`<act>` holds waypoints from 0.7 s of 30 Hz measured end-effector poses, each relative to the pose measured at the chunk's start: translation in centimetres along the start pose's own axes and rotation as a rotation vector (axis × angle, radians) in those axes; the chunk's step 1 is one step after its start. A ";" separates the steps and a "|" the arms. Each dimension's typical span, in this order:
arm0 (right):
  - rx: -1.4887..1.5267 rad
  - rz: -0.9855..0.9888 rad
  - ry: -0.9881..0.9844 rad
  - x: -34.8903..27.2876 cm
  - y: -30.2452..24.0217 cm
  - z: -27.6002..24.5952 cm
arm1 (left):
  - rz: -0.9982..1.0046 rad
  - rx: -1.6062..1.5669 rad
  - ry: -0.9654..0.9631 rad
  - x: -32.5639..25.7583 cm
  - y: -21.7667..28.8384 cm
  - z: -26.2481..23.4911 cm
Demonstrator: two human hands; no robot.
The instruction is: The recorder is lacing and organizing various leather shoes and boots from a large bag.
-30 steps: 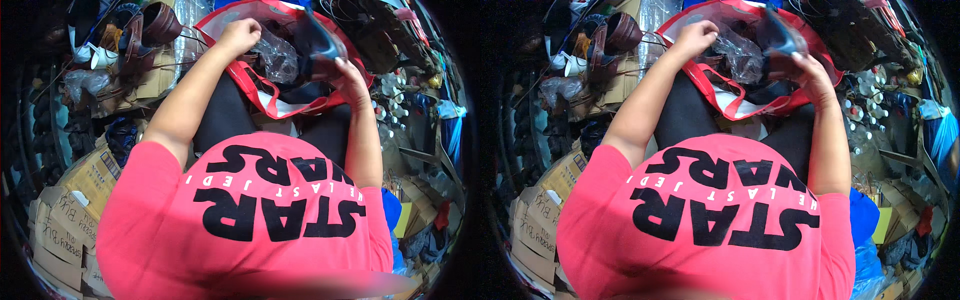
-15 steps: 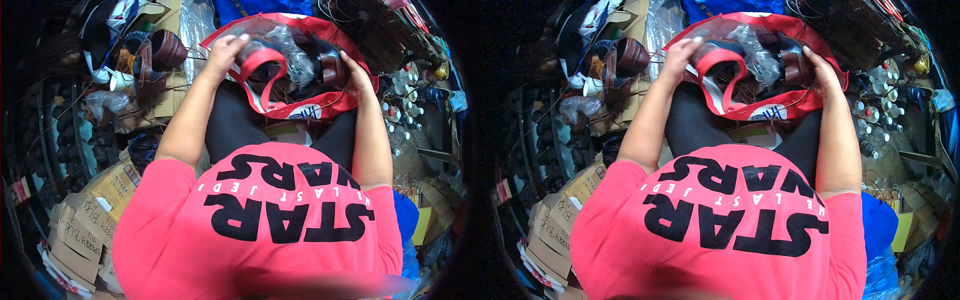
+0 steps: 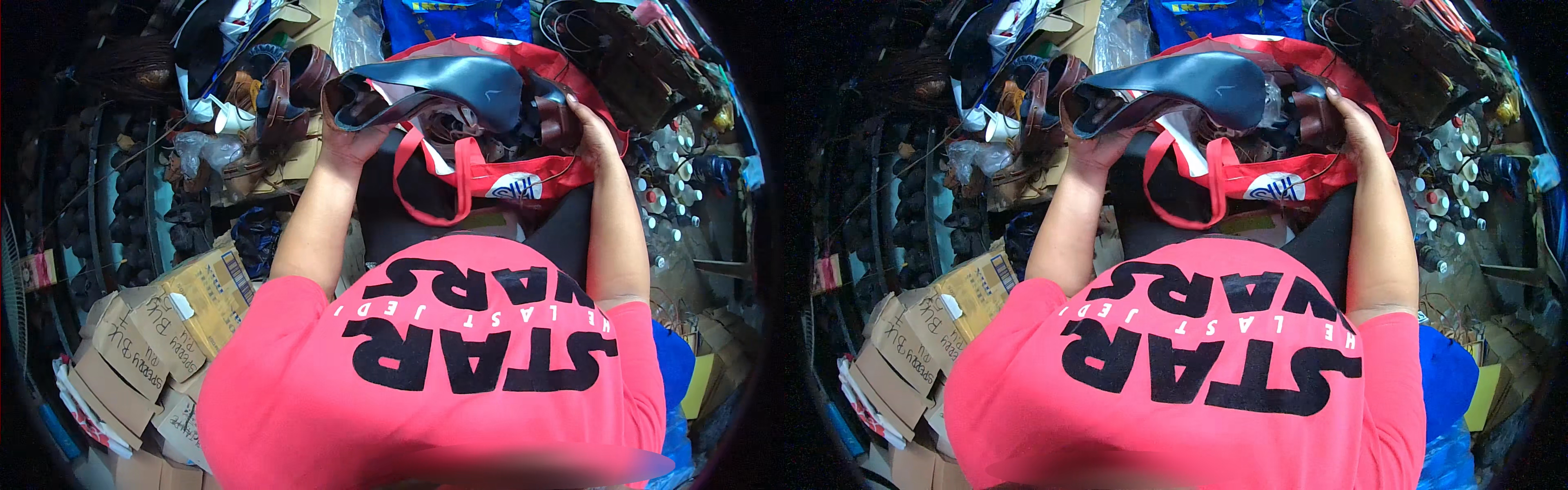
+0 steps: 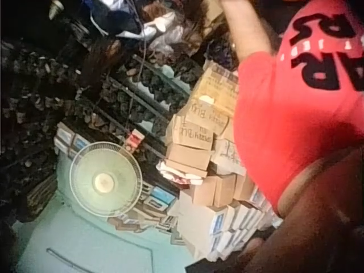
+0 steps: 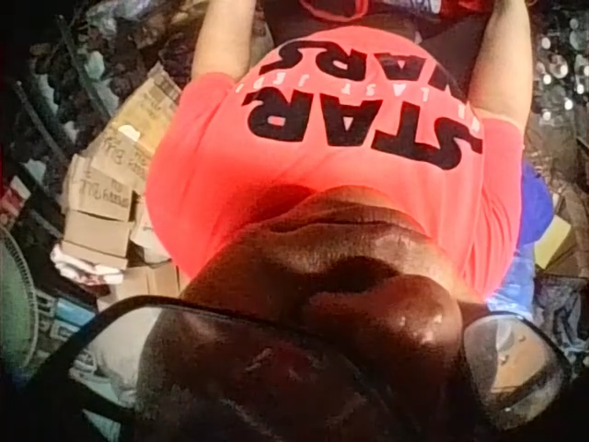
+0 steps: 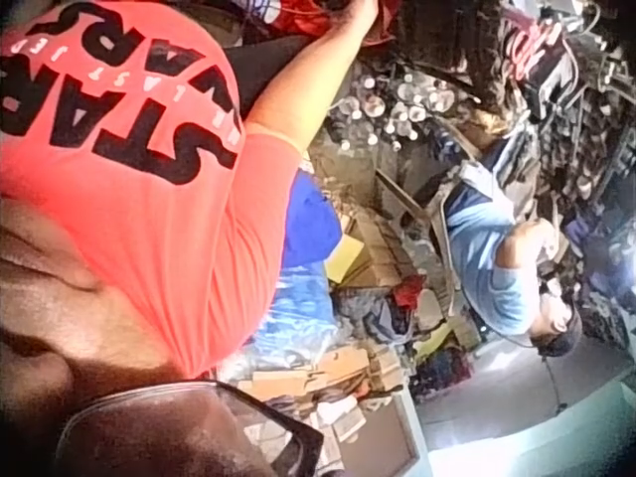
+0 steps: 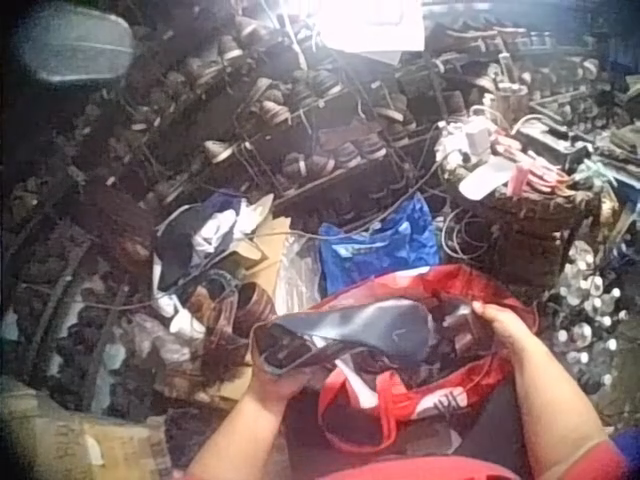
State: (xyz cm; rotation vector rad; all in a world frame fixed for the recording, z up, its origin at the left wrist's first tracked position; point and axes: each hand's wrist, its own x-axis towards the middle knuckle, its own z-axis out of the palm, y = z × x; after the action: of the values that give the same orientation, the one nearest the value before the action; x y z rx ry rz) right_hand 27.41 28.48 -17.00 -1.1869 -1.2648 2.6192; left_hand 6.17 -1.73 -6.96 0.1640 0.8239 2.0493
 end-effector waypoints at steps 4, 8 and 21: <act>-0.029 -0.120 0.074 -0.7 0.0 0.8 | -0.064 -0.053 -0.320 0.2 0.9 -0.7; -0.104 -0.207 0.015 -0.1 0.7 -0.3 | 0.085 -0.104 -0.213 -1.7 3.4 2.6; -1.757 -0.310 -0.058 4.9 -2.7 -4.2 | 0.178 2.273 -0.297 -8.1 0.9 2.5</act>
State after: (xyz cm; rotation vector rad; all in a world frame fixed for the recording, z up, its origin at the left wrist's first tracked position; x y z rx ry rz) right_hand 25.79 34.59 -19.92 -0.5789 -3.3752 0.8024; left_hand 11.33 -7.23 -2.96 1.6265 2.4343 0.1826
